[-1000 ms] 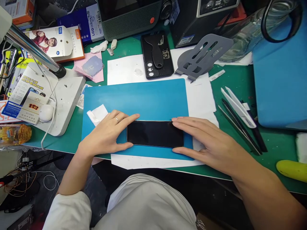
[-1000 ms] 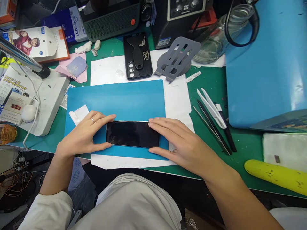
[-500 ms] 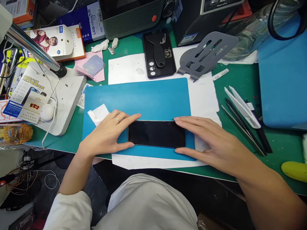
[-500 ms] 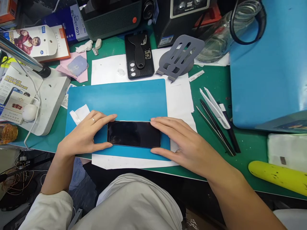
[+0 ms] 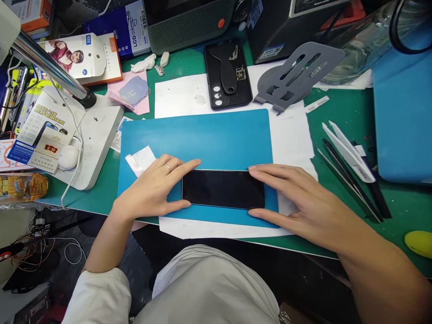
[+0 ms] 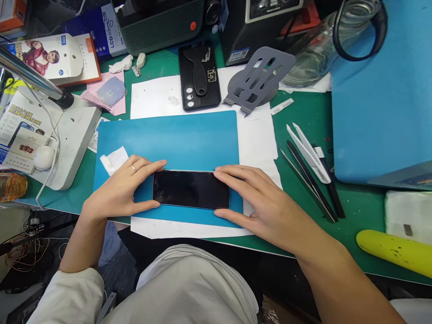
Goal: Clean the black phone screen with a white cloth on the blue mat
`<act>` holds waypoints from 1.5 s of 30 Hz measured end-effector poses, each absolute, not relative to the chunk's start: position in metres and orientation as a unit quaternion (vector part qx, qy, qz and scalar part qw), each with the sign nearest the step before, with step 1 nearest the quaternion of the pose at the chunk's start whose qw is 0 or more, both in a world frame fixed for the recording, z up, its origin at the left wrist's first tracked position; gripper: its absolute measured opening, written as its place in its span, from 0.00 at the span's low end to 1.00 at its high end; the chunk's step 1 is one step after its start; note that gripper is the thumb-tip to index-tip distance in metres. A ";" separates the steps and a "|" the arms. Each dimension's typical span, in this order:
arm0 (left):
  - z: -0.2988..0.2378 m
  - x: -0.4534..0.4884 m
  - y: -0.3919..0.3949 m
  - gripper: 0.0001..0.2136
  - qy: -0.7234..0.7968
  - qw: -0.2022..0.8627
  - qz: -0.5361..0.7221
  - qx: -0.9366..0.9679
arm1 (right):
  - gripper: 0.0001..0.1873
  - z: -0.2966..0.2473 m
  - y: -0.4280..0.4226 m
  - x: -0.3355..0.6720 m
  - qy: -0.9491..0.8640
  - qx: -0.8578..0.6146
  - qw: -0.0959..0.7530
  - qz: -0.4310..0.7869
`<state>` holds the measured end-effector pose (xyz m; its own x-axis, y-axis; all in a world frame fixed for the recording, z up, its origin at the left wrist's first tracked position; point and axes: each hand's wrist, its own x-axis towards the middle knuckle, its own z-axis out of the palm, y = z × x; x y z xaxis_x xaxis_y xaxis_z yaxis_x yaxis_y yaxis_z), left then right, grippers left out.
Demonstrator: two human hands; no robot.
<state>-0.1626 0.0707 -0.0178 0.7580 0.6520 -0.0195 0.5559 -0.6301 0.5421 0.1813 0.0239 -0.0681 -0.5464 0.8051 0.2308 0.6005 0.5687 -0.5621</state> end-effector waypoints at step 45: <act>-0.013 -0.162 0.072 0.37 0.343 0.266 0.078 0.898 | 0.55 -0.067 0.021 0.180 -0.822 -0.444 0.269 0.233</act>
